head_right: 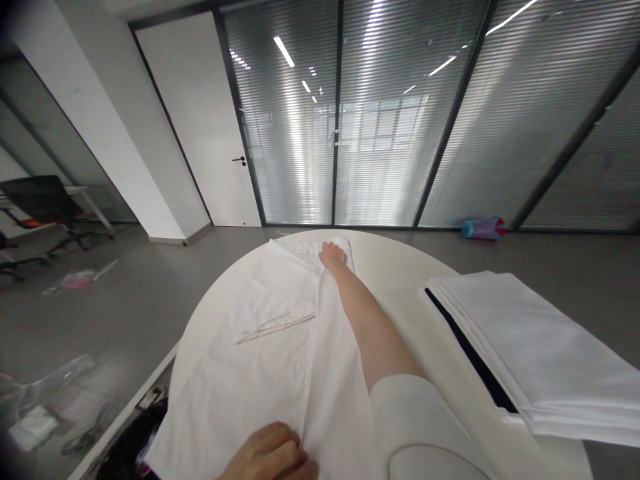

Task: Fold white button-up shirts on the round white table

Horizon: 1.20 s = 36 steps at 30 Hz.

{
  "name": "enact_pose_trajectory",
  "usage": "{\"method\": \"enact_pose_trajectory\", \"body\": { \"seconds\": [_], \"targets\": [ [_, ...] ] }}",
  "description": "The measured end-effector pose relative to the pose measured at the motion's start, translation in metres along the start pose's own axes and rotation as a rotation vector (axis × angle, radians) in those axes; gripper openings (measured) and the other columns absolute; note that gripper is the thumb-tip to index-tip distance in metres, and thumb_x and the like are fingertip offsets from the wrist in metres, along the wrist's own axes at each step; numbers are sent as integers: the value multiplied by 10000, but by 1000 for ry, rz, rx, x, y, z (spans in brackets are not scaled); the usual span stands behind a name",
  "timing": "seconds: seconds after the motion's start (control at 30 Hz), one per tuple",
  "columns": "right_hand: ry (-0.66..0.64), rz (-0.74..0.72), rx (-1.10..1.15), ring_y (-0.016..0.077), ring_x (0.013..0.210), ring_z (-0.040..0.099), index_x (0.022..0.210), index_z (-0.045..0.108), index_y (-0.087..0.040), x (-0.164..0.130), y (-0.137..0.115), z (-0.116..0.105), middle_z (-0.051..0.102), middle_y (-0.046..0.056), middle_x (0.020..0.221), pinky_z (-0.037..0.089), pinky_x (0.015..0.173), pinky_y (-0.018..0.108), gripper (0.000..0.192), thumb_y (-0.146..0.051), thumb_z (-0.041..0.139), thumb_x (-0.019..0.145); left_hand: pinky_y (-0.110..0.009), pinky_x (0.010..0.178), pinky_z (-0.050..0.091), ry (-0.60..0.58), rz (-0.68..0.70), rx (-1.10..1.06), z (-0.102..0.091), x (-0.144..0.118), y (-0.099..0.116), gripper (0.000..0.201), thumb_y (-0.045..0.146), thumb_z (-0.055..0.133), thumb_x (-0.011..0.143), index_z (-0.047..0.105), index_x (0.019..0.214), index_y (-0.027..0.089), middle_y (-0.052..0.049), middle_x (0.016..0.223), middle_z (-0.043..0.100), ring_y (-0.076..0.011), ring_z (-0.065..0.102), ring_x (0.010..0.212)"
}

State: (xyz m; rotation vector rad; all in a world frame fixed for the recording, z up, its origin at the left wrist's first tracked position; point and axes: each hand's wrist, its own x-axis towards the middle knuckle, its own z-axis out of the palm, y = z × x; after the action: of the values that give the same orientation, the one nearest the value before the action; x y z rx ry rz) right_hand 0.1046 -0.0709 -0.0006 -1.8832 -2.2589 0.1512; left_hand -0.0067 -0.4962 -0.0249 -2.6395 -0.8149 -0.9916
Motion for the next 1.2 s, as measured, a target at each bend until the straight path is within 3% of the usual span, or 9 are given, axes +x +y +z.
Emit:
{"method": "enact_pose_trajectory", "body": {
  "seconds": [0.17,0.27,0.37,0.47,0.6,0.73,0.83,1.03,1.2],
  "targets": [
    [-47,-12,53,268,1178,609,1235,645,-111,4,2,-6,635,198,1276,465,939,323,399,-329,429,980,-275,535,308,39,-26,42,11,-8,-1,223,223,583,958,588,738,184,26,566,502,-121,470,556],
    [-77,-51,90,224,1149,627,1193,670,-138,7,7,-20,680,143,1235,462,911,257,401,-343,383,1002,-273,537,318,32,-29,51,1,1,-1,269,272,596,939,556,689,183,24,562,501,-124,459,537],
    [-61,-89,100,200,1253,559,1291,614,-173,1,13,-29,622,107,1352,418,991,252,427,-291,306,1020,-279,584,412,-138,-86,-15,-16,33,-11,252,349,572,936,588,747,182,-3,650,564,-146,535,601],
    [-74,-128,91,227,1379,438,1410,526,-212,-16,14,-23,479,95,1509,343,1102,324,482,-397,292,1032,-349,862,510,-292,-133,-117,-17,71,-30,228,334,532,961,650,1060,165,-89,1046,688,-213,639,1023],
    [-127,-148,66,289,1507,186,1546,345,-195,-37,8,-3,194,111,1651,175,1195,450,700,-617,280,992,-518,1132,351,-404,-76,-146,13,86,-46,658,576,496,950,437,1474,182,-162,1544,409,-342,336,1447],
    [-169,-106,48,298,1528,63,1591,216,-141,-38,2,10,64,121,1668,71,1205,512,840,-695,202,959,-675,1147,196,-453,-23,-151,39,63,-39,801,702,459,899,251,1577,329,-136,1652,145,-456,168,1487],
    [-170,-78,35,296,1528,33,1599,165,-113,-34,0,13,47,126,1667,7,1202,533,892,-711,225,939,-697,1154,121,-433,-13,-157,44,52,-33,863,724,483,868,152,1589,384,-104,1662,-9,-485,93,1486],
    [-136,-84,29,296,1518,59,1587,217,-123,-32,-1,14,108,135,1661,11,1190,542,865,-696,247,940,-696,1160,109,-486,-37,-203,41,56,-32,868,708,487,871,123,1590,389,-84,1654,-82,-482,50,1484],
    [-43,-65,26,289,1517,8,1591,177,-110,-23,-3,17,80,141,1664,-22,1182,541,806,-634,172,979,-656,1186,119,-512,-67,-221,27,64,-29,821,705,479,883,204,1582,372,-74,1663,-13,-437,33,1502]
  ]
}}
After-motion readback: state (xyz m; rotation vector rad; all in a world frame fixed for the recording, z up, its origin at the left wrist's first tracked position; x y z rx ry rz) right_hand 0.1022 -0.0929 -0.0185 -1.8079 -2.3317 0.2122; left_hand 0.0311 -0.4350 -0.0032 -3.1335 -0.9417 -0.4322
